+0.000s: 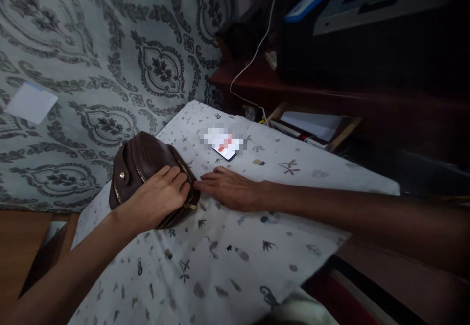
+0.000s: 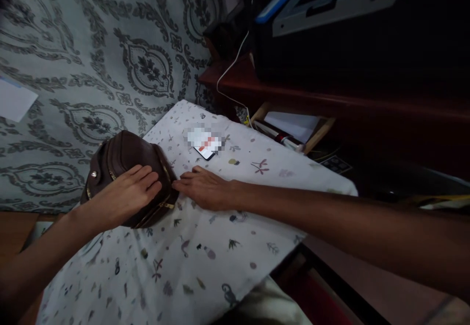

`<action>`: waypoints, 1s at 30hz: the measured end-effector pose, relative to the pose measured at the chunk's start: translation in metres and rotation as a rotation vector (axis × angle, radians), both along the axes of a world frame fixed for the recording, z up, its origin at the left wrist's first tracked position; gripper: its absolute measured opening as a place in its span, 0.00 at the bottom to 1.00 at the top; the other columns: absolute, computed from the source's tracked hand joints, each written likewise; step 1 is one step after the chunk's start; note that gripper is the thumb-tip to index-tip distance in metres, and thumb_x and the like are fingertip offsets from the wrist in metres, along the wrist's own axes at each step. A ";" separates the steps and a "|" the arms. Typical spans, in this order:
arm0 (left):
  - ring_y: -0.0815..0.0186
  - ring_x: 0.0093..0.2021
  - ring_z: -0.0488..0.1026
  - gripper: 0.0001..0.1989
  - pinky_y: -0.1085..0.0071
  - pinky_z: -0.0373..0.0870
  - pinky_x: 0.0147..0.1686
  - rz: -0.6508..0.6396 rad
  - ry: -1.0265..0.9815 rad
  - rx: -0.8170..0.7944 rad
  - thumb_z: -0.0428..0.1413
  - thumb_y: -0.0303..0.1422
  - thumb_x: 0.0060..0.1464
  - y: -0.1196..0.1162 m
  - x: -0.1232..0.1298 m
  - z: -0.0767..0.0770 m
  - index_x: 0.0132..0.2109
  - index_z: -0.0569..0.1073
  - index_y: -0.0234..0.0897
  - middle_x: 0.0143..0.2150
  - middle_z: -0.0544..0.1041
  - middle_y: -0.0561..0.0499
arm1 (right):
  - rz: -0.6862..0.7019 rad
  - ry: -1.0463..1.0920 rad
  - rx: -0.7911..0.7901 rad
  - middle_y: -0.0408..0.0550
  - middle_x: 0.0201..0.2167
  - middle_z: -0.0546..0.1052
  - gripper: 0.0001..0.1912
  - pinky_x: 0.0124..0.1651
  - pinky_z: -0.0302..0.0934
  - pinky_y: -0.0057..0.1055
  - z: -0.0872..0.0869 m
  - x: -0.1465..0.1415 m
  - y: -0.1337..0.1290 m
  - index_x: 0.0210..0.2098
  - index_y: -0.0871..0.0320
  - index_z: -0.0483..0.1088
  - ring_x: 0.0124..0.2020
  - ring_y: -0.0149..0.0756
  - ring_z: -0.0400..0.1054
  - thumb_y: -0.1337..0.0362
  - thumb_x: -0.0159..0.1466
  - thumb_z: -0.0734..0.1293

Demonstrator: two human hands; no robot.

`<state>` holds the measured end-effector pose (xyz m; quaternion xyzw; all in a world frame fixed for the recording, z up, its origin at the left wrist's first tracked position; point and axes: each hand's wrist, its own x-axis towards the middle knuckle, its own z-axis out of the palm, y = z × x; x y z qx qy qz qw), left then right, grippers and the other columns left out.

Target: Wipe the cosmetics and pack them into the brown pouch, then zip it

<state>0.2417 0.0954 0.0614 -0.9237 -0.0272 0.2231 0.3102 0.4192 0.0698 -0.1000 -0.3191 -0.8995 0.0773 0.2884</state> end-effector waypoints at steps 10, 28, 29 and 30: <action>0.56 0.36 0.71 0.06 0.62 0.64 0.38 -0.019 -0.060 -0.008 0.58 0.20 0.48 -0.001 0.000 -0.004 0.34 0.74 0.34 0.31 0.74 0.46 | -0.047 -0.129 -0.068 0.51 0.45 0.73 0.21 0.45 0.50 0.36 0.006 -0.002 0.009 0.56 0.55 0.70 0.44 0.40 0.63 0.75 0.66 0.62; 0.55 0.37 0.69 0.06 0.61 0.61 0.40 -0.041 -0.113 -0.056 0.55 0.20 0.51 0.006 -0.010 -0.003 0.35 0.73 0.33 0.33 0.74 0.44 | -0.058 0.114 -0.312 0.54 0.53 0.69 0.27 0.51 0.62 0.33 0.016 -0.016 0.036 0.54 0.61 0.62 0.52 0.40 0.67 0.84 0.56 0.59; 0.55 0.36 0.69 0.06 0.62 0.61 0.39 -0.044 -0.115 -0.059 0.55 0.20 0.50 0.006 -0.010 -0.003 0.35 0.74 0.33 0.33 0.74 0.44 | -0.045 0.137 -0.310 0.53 0.53 0.70 0.26 0.52 0.62 0.33 0.015 -0.016 0.037 0.53 0.61 0.63 0.52 0.40 0.67 0.83 0.57 0.59; 0.56 0.36 0.68 0.06 0.62 0.61 0.39 -0.046 -0.116 -0.060 0.56 0.20 0.50 0.006 -0.010 -0.003 0.35 0.74 0.33 0.33 0.74 0.44 | -0.036 0.158 -0.309 0.52 0.54 0.70 0.26 0.52 0.63 0.33 0.013 -0.016 0.038 0.53 0.61 0.63 0.53 0.39 0.67 0.83 0.57 0.59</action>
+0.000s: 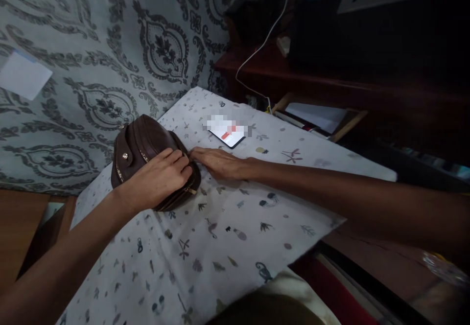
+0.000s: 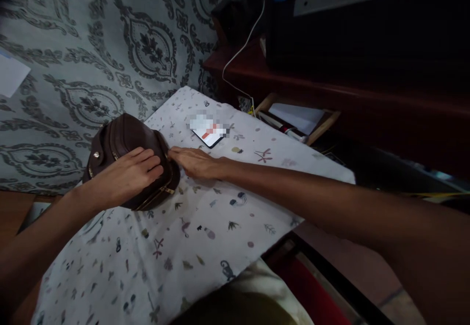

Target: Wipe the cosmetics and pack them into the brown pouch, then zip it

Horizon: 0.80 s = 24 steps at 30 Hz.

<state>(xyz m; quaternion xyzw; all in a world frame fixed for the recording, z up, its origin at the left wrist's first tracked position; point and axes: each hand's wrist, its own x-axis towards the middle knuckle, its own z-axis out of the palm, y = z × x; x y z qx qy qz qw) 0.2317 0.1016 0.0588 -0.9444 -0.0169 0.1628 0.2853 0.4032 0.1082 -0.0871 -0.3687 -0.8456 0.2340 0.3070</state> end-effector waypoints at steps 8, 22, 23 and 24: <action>0.56 0.37 0.68 0.07 0.61 0.61 0.40 0.004 -0.002 0.000 0.55 0.20 0.50 0.003 -0.003 0.002 0.36 0.74 0.34 0.34 0.74 0.44 | 0.011 0.038 0.018 0.50 0.54 0.75 0.26 0.52 0.63 0.34 -0.011 0.002 0.015 0.54 0.60 0.67 0.53 0.39 0.70 0.82 0.59 0.59; 0.56 0.36 0.68 0.06 0.61 0.59 0.39 -0.008 -0.005 -0.019 0.57 0.21 0.50 0.004 -0.009 0.002 0.34 0.74 0.34 0.31 0.73 0.46 | 0.234 -0.103 0.281 0.50 0.52 0.74 0.25 0.42 0.63 0.29 0.001 0.016 -0.007 0.49 0.59 0.71 0.51 0.38 0.70 0.84 0.57 0.60; 0.56 0.36 0.68 0.05 0.61 0.59 0.39 -0.006 -0.008 -0.020 0.57 0.21 0.50 0.004 -0.009 0.002 0.34 0.74 0.34 0.31 0.73 0.46 | 0.238 -0.107 0.273 0.50 0.52 0.74 0.24 0.41 0.63 0.29 0.002 0.015 -0.008 0.49 0.59 0.71 0.50 0.38 0.70 0.83 0.57 0.61; 0.56 0.36 0.68 0.05 0.61 0.59 0.39 -0.002 -0.013 -0.022 0.57 0.21 0.51 0.004 -0.009 0.001 0.34 0.74 0.34 0.31 0.73 0.46 | 0.239 -0.109 0.260 0.50 0.51 0.74 0.23 0.41 0.64 0.28 0.002 0.013 -0.008 0.49 0.59 0.71 0.49 0.37 0.70 0.83 0.57 0.61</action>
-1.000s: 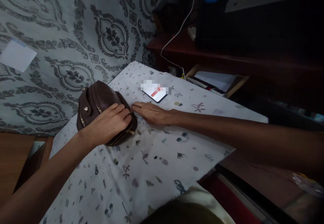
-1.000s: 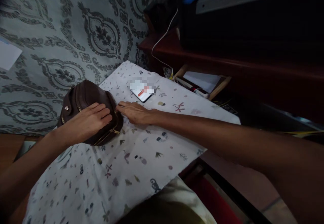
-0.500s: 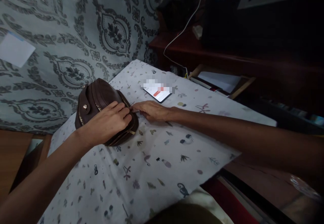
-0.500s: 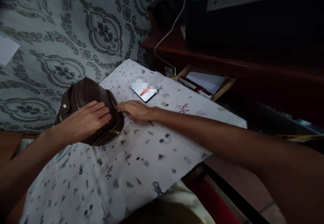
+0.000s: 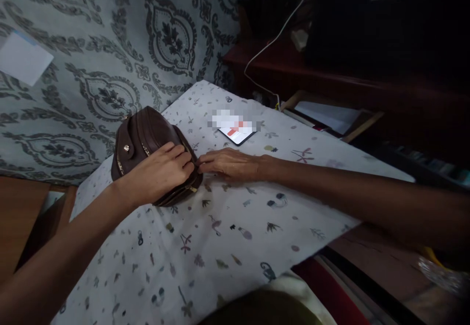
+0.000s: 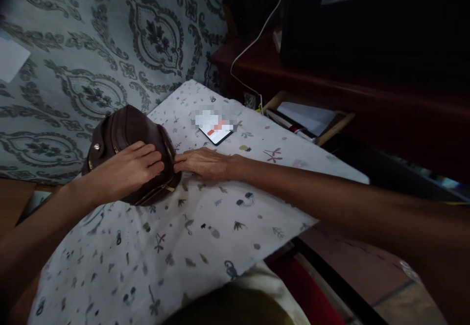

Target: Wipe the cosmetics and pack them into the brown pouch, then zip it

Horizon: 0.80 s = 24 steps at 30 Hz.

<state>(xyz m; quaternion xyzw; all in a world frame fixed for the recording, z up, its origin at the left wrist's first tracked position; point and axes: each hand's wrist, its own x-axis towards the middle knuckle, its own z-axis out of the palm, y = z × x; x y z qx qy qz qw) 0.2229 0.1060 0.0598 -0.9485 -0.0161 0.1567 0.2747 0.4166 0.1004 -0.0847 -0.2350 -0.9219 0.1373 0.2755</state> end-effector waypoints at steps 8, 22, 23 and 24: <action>0.58 0.36 0.66 0.04 0.62 0.58 0.37 0.056 -0.064 -0.064 0.59 0.25 0.53 -0.005 -0.003 -0.012 0.38 0.76 0.35 0.32 0.73 0.49 | 0.010 -0.033 -0.010 0.49 0.48 0.74 0.28 0.40 0.65 0.30 0.001 -0.006 0.004 0.51 0.60 0.70 0.47 0.38 0.69 0.83 0.53 0.61; 0.57 0.43 0.71 0.07 0.53 0.63 0.53 0.073 -0.017 -0.005 0.56 0.26 0.60 -0.013 -0.007 -0.030 0.42 0.79 0.32 0.38 0.76 0.45 | -0.009 -0.040 0.025 0.50 0.45 0.75 0.22 0.40 0.63 0.30 -0.003 -0.001 -0.001 0.48 0.61 0.71 0.45 0.37 0.69 0.83 0.57 0.62; 0.56 0.45 0.71 0.08 0.52 0.63 0.56 0.062 -0.037 0.020 0.55 0.26 0.61 -0.016 -0.009 -0.030 0.44 0.79 0.31 0.40 0.77 0.44 | -0.008 -0.038 0.021 0.50 0.46 0.75 0.23 0.40 0.63 0.30 -0.003 -0.001 -0.002 0.49 0.61 0.71 0.45 0.37 0.69 0.83 0.57 0.62; 0.55 0.48 0.71 0.09 0.51 0.61 0.58 0.044 -0.075 0.053 0.55 0.27 0.61 -0.021 -0.012 -0.031 0.45 0.78 0.31 0.44 0.78 0.42 | -0.007 -0.033 0.019 0.50 0.48 0.75 0.25 0.42 0.63 0.30 -0.003 0.000 -0.002 0.51 0.61 0.71 0.47 0.37 0.69 0.83 0.57 0.62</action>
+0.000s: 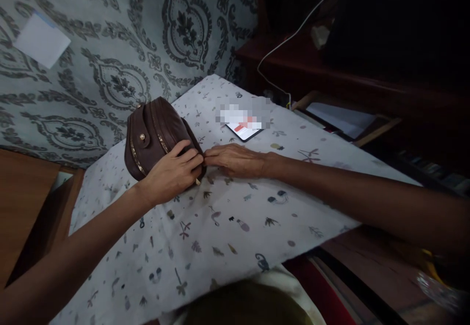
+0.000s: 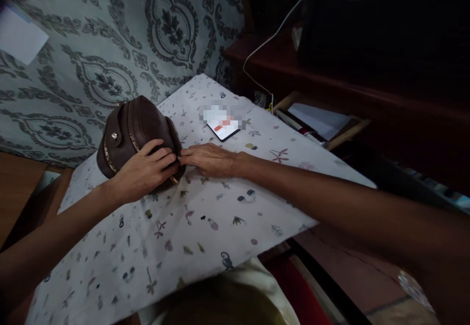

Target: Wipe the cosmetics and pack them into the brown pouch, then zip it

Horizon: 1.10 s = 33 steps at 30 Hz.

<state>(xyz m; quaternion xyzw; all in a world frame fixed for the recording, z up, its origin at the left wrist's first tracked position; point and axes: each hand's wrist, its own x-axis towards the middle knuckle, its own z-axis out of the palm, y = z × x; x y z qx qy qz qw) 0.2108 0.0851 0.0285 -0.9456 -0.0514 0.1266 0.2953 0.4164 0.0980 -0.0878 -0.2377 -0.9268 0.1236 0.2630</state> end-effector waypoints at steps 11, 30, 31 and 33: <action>0.58 0.40 0.72 0.10 0.60 0.65 0.39 0.425 -0.534 0.234 0.54 0.27 0.63 -0.075 -0.037 -0.069 0.50 0.74 0.33 0.42 0.79 0.41 | -0.069 0.171 -0.078 0.47 0.41 0.74 0.03 0.36 0.60 0.27 -0.007 -0.018 0.000 0.41 0.60 0.72 0.37 0.32 0.69 0.68 0.67 0.67; 0.57 0.41 0.68 0.19 0.61 0.63 0.37 0.745 -0.860 -0.078 0.50 0.22 0.60 -0.073 -0.038 -0.088 0.55 0.74 0.38 0.43 0.72 0.43 | -0.016 0.216 -0.120 0.47 0.38 0.74 0.07 0.35 0.59 0.26 -0.007 -0.019 0.003 0.38 0.61 0.72 0.36 0.31 0.69 0.66 0.71 0.63; 0.57 0.41 0.68 0.19 0.61 0.63 0.37 0.751 -0.844 -0.087 0.50 0.22 0.60 -0.072 -0.037 -0.086 0.55 0.75 0.38 0.42 0.71 0.44 | 0.012 0.233 -0.132 0.47 0.38 0.74 0.08 0.36 0.60 0.26 -0.007 -0.019 0.004 0.39 0.61 0.73 0.36 0.31 0.69 0.66 0.71 0.63; 0.57 0.41 0.67 0.18 0.61 0.62 0.37 0.755 -0.791 -0.084 0.50 0.23 0.60 -0.072 -0.036 -0.082 0.54 0.75 0.39 0.40 0.71 0.45 | 0.062 0.252 -0.154 0.48 0.40 0.74 0.08 0.38 0.61 0.26 -0.007 -0.018 0.008 0.40 0.60 0.73 0.37 0.31 0.70 0.65 0.71 0.62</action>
